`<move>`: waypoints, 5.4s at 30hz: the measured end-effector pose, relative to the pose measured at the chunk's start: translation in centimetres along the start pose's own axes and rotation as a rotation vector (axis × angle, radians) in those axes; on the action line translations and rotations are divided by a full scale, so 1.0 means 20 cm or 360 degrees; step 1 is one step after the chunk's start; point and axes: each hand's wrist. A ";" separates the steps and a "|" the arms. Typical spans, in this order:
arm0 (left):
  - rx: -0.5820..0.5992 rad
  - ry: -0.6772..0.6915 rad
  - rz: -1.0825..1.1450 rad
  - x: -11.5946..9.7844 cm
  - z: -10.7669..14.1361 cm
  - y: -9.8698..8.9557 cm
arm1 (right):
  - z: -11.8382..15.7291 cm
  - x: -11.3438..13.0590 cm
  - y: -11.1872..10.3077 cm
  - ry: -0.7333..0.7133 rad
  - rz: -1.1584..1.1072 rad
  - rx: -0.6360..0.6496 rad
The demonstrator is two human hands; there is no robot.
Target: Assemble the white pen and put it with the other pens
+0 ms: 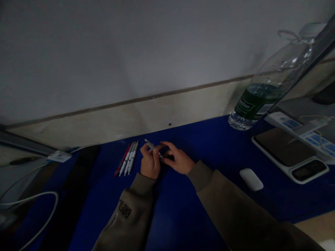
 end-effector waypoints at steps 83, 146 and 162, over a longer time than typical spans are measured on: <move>0.0575 0.0287 -0.0933 -0.01 -0.03 -0.01 | 0.00 -0.02 -0.15 0.0258 -0.2221 -0.0330; 0.0599 0.0295 -0.0956 -0.03 -0.03 -0.01 | 0.00 -0.01 -0.14 0.0296 -0.2193 -0.0255; 0.0586 0.0346 -0.0974 -0.01 -0.03 0.00 | 0.00 0.00 -0.13 0.0275 -0.2194 -0.0274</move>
Point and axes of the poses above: each hand's wrist, its own z-axis away from the middle knuckle, its own y-axis out of the palm, x = y × z, and after that the axes turned 4 degrees about x, right-handed
